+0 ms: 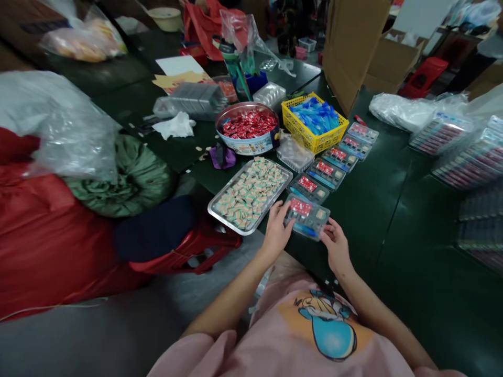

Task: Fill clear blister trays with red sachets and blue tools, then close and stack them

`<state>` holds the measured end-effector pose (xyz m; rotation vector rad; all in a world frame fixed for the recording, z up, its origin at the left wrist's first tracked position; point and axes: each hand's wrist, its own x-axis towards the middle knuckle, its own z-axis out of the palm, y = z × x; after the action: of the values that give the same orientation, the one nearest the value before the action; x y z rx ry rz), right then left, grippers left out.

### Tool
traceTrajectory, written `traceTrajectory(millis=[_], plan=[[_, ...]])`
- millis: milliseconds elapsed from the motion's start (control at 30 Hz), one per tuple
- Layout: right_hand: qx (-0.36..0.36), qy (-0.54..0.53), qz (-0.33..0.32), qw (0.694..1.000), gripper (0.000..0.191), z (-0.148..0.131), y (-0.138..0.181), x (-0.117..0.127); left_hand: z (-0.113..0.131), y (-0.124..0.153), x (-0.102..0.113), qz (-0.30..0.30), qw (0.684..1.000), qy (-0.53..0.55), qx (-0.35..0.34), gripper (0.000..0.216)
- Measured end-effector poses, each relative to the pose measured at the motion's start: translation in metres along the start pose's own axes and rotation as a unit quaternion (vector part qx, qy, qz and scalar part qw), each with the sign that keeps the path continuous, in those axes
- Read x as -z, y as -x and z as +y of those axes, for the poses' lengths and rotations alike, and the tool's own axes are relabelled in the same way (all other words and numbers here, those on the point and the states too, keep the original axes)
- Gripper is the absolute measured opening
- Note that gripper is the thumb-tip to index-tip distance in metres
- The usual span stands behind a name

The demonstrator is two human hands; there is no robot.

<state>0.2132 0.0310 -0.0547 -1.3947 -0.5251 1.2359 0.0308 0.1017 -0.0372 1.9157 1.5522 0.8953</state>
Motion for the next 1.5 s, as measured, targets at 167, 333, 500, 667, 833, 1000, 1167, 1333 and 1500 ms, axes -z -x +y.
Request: traceTrajectory(millis=[167, 333, 500, 667, 833, 1000, 1167, 1333, 1500], plan=[[0.053, 0.018, 0.022, 0.998, 0.063, -0.014, -0.057, -0.015, 0.003, -0.089, -0.010, -0.038, 0.999, -0.017, 0.012, 0.055], [0.083, 0.118, 0.032, 0.989, 0.060, -0.007, -0.093, -0.025, -0.008, -0.141, -0.041, -0.055, 0.994, -0.086, 0.048, 0.051], [0.078, 0.184, 0.027, 0.980, 0.065, -0.003, -0.094, -0.024, -0.019, -0.141, -0.050, -0.079, 0.987, -0.130, 0.046, 0.046], [0.057, 0.099, -0.006, 0.993, 0.069, -0.004, -0.077, -0.013, -0.014, -0.120, -0.050, -0.094, 0.989, -0.101, 0.049, 0.046], [0.086, 0.092, 0.021, 0.992, 0.067, -0.020, -0.064, 0.000, 0.007, -0.110, -0.046, -0.085, 0.995, -0.031, 0.041, 0.051], [0.135, 0.056, 0.033, 0.989, 0.064, -0.046, -0.116, -0.001, 0.030, -0.169, -0.058, -0.068, 0.998, -0.002, -0.005, 0.054], [0.127, 0.060, 0.069, 0.988, 0.066, -0.042, -0.181, -0.003, 0.025, -0.216, -0.090, -0.089, 0.995, -0.015, 0.049, 0.056], [0.139, 0.145, 0.091, 0.975, 0.055, -0.031, -0.199, 0.004, 0.007, -0.214, -0.108, -0.085, 0.993, -0.011, 0.078, 0.054], [0.119, 0.043, 0.049, 0.991, 0.058, -0.034, -0.183, 0.007, 0.010, -0.199, -0.107, -0.108, 0.988, 0.002, 0.112, 0.055]])
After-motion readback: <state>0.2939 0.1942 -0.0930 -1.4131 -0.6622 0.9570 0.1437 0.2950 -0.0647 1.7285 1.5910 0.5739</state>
